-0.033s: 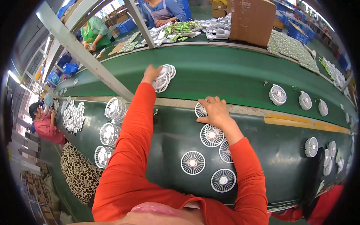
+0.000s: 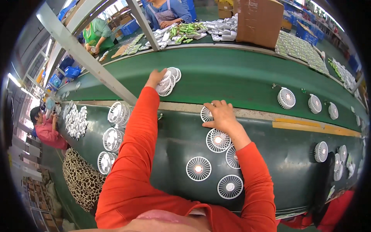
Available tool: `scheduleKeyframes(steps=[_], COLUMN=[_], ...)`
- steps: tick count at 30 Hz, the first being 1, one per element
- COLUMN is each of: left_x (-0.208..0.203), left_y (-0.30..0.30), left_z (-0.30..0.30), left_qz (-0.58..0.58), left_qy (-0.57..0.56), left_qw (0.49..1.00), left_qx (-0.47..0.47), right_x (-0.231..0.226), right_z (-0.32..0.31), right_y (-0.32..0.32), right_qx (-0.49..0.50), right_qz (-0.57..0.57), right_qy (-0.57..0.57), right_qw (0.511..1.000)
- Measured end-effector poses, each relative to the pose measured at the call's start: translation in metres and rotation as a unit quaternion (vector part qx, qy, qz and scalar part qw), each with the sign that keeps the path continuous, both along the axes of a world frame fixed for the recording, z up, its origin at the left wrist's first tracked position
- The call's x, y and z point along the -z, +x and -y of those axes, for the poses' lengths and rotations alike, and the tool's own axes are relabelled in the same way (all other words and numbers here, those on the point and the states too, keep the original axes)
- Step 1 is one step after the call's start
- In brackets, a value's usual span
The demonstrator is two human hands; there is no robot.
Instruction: The person assembles portable fans by picking up fan bodies and grilles from a conveyor belt, snapping the grilles onto the housings by hand, and arranging them on the work surface.
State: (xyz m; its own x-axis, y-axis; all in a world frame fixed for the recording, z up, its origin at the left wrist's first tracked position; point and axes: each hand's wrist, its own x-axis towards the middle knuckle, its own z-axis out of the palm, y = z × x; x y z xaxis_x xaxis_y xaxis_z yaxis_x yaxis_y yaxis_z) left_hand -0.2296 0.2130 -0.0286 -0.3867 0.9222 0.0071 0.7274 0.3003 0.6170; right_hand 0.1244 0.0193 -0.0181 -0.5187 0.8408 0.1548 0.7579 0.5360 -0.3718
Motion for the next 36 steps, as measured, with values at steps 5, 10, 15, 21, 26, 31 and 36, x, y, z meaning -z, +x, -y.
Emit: scheduleKeyframes(steps=[5, 10, 15, 21, 26, 31, 36], left_x=[0.018, -0.01, -0.015, -0.051, -0.062, -0.068, -0.073], left_y=[-0.001, 0.063, 0.119, 0.181, 0.182, 0.191, 0.188], left_z=[-0.003, 0.019, 0.035, 0.066, 0.092, 0.138, 0.204], left_qz=[0.184, 0.133, 0.149, -0.031, -0.044, 0.029, 0.007], left_qy=[0.02, -0.041, -0.025, -0.044, 0.001, 0.111, 0.13], left_qw=[0.98, 0.974, 0.942, 0.899, 0.916, 0.934, 0.915], left_qx=[0.068, 0.177, 0.3, 0.435, 0.398, 0.34, 0.381], right_x=[-0.005, 0.0, 0.018, 0.021, 0.019, 0.011, 0.0], right_z=[0.0, -0.015, -0.041, -0.05, -0.053, -0.046, -0.05], right_y=[-0.002, 0.013, 0.021, 0.042, 0.057, 0.079, 0.079], right_qx=[-0.004, 0.015, 0.078, 0.121, -0.002, -0.149, -0.271], right_qz=[-0.009, -0.113, -0.388, -0.513, -0.587, -0.6, -0.537], right_qy=[-0.002, -0.021, -0.117, -0.254, -0.343, -0.446, -0.416], right_qw=[1.0, 0.993, 0.911, 0.811, 0.734, 0.647, 0.682])
